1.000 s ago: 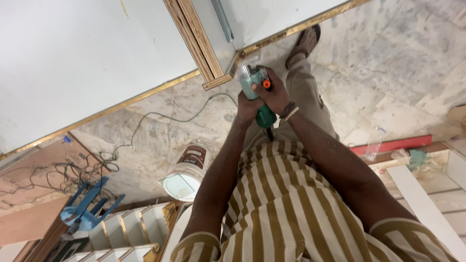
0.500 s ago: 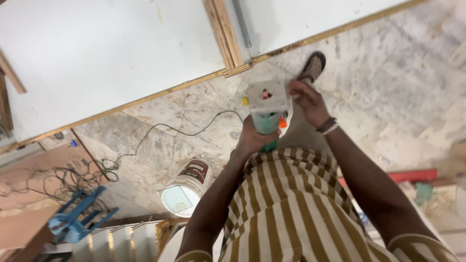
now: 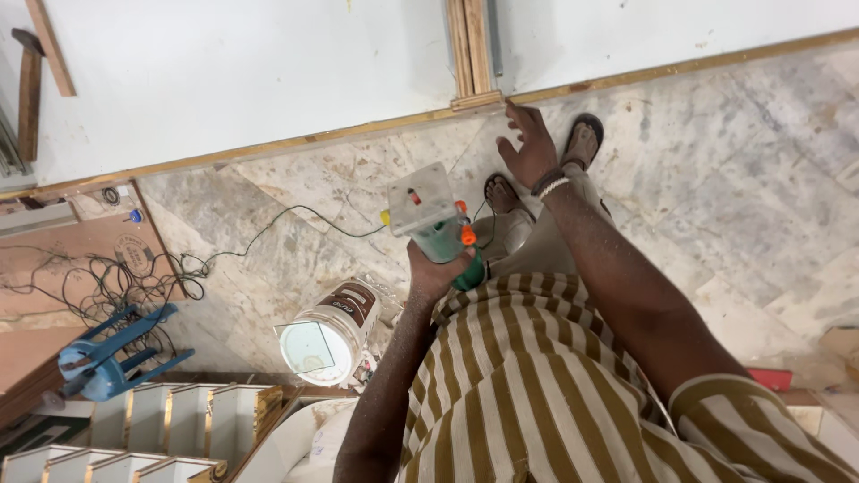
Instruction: The person uses a handheld electric sander to smooth the edges of a white cabinet. They move the sander along the top and side edges of the furniture piece, occasionally pausing to wipe away dust with their hand.
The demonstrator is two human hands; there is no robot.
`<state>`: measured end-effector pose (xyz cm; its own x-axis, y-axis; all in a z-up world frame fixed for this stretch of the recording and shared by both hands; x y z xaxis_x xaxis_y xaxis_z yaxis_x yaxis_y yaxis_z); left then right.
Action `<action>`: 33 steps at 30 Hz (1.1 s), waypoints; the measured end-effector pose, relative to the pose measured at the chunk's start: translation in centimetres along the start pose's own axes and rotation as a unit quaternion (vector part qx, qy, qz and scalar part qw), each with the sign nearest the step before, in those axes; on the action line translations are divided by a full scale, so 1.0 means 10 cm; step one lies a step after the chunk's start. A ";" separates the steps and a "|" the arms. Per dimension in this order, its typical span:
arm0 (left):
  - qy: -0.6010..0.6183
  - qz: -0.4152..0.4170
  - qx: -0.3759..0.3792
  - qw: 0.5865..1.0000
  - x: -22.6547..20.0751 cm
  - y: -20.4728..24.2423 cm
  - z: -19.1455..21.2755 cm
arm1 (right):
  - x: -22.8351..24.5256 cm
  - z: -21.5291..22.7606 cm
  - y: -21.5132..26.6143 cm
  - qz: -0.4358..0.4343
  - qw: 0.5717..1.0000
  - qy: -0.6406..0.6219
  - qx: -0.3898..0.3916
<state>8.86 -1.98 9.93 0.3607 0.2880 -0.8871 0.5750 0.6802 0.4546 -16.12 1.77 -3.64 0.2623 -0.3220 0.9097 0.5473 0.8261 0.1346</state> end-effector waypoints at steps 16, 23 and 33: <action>-0.024 0.008 0.040 0.999 0.26 -0.17 -0.72 | 0.18 0.01 1.33 -0.001 0.879 -0.398 0.261; 0.031 0.024 0.065 0.997 1.06 -0.53 -1.25 | -0.32 0.05 1.24 -0.107 0.939 -0.326 0.007; -0.042 0.031 0.102 0.993 0.97 -1.24 -1.18 | -0.36 0.04 0.71 -0.133 0.904 -0.405 -0.041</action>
<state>-3.48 0.34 -5.28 0.4548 0.2618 -0.8512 0.6834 0.5103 0.5221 -13.48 8.96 -5.84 -0.5363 -0.0326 0.8434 0.5709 0.7219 0.3910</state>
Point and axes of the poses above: each hand's wrist, its own y-axis away from the middle knuckle, its own z-axis out of the back of the hand, x = y × z, the point moved 6 cm from there along -y, towards the middle knuckle, and after that the axes turned 1 degree about x, right-handed, at the moved point
